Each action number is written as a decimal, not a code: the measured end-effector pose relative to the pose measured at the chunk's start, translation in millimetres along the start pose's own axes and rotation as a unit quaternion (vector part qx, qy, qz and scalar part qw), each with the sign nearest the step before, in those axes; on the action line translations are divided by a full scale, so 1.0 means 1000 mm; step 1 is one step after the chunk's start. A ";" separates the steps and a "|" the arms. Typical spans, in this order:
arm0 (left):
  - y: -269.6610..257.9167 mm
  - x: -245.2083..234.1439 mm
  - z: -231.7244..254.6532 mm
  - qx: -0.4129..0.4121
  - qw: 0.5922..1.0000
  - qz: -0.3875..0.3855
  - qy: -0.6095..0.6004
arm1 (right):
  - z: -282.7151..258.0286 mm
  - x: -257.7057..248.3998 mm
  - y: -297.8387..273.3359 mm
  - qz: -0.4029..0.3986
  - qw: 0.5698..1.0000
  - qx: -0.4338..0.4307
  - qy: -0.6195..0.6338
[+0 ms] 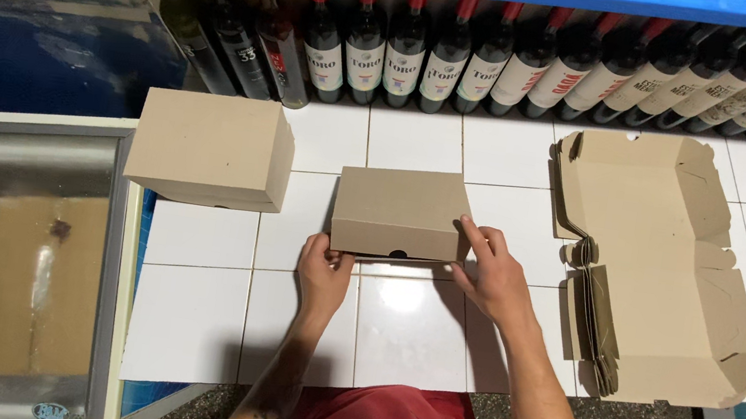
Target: The person unfolds and assembles several flat cardboard boxes by hand on a tiled counter.
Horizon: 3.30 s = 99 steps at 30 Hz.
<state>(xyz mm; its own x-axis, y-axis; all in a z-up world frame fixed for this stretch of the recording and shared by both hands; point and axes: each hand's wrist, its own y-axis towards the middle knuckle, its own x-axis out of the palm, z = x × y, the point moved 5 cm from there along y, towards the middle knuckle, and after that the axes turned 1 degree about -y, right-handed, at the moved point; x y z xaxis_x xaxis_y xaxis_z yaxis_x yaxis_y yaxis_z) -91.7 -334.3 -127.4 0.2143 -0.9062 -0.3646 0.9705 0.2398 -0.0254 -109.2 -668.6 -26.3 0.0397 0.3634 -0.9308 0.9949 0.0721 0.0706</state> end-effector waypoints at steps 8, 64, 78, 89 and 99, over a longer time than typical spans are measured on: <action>-0.001 -0.001 0.000 -0.031 0.999 -0.035 -0.021 | 0.017 -0.020 0.017 0.063 0.989 -0.008 0.134; -0.029 0.020 0.124 0.370 0.709 -0.303 0.518 | 0.047 0.008 0.024 0.178 0.983 0.009 0.039; -0.011 0.070 0.059 0.381 0.726 -0.357 0.447 | -0.022 0.029 -0.103 0.010 0.999 -0.001 0.043; -0.053 0.072 0.064 0.531 0.685 -0.259 0.427 | -0.011 0.051 -0.084 -0.017 0.999 0.033 0.013; -0.047 0.084 0.078 0.546 0.675 -0.268 0.417 | -0.001 0.054 -0.083 -0.001 0.996 0.052 0.069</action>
<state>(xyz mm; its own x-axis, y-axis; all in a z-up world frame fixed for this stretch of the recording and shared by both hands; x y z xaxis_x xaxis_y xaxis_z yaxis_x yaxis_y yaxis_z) -111.0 -448.6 -83.6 0.1054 -0.1401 -0.9845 0.4835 -0.8579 0.1738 -189.5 -653.8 -82.2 0.0323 0.4885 -0.8720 0.9995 -0.0218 0.0249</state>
